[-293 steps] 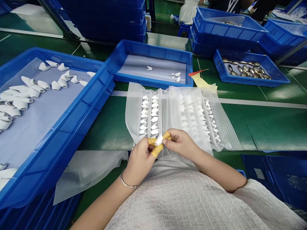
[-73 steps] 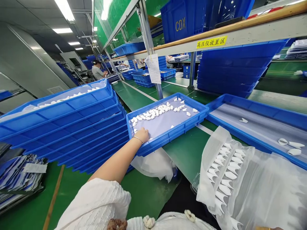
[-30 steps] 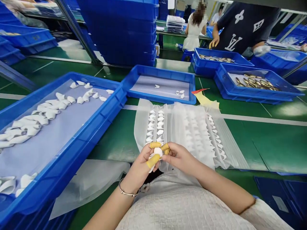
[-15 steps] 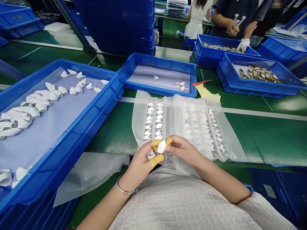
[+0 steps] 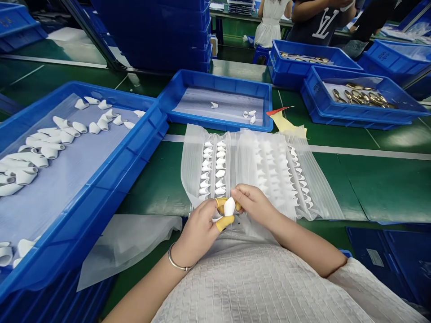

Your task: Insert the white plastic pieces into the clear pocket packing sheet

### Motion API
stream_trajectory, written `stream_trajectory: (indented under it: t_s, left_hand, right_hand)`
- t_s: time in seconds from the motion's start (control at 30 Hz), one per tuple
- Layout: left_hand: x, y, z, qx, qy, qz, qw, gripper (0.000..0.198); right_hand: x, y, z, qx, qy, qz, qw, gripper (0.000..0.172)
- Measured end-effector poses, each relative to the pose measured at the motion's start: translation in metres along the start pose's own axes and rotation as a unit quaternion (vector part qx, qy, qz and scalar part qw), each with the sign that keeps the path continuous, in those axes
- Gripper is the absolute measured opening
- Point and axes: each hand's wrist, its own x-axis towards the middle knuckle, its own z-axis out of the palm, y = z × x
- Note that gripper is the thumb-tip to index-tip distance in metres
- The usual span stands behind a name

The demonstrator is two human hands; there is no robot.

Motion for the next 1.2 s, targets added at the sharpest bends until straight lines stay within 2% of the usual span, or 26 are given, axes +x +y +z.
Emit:
stream_trajectory:
  t_s: [0.1,0.17,0.27,0.43,0.53,0.7,0.77,0.93,1.07,1.2]
  left_hand:
    - [0.001,0.001,-0.002,-0.015,0.0,-0.002,1.0,0.024]
    - [0.001,0.001,-0.003,-0.014,0.008,-0.004,1.0,0.025]
    - [0.002,0.001,-0.003,-0.011,0.018,0.003,1.0,0.026]
    - [0.004,0.001,-0.003,-0.003,0.0,0.001,1.0,0.022]
    - [0.005,0.002,-0.003,0.002,0.002,-0.008,1.0,0.022]
    - [0.004,0.003,-0.001,-0.097,0.038,-0.078,0.991,0.034]
    - [0.005,0.003,0.0,-0.138,0.056,-0.099,0.984,0.031]
    - [0.005,0.003,-0.001,-0.106,0.083,-0.08,0.988,0.021]
    - [0.003,0.003,-0.002,-0.058,0.095,-0.036,0.993,0.015]
    - [0.002,0.004,-0.001,-0.073,0.091,-0.044,0.992,0.014]
  right_hand:
    - [0.004,0.003,-0.007,0.052,0.025,0.028,0.998,0.038]
    - [0.004,0.004,-0.011,0.056,0.045,0.016,0.997,0.028]
    - [0.001,0.002,-0.014,0.056,0.058,0.001,0.997,0.025]
    - [-0.004,-0.01,-0.009,0.073,-0.009,0.02,0.997,0.038]
    - [-0.003,-0.014,-0.004,0.093,-0.028,0.029,0.995,0.04]
    - [-0.003,-0.01,-0.003,0.145,-0.023,0.022,0.989,0.039]
    - [-0.005,-0.006,-0.003,0.155,-0.027,0.014,0.988,0.037]
    - [-0.006,0.005,-0.004,0.163,-0.041,-0.008,0.986,0.03]
    - [-0.004,0.007,-0.006,0.111,-0.059,-0.035,0.991,0.038]
    - [-0.006,0.003,-0.008,-0.026,-0.05,-0.087,0.995,0.024]
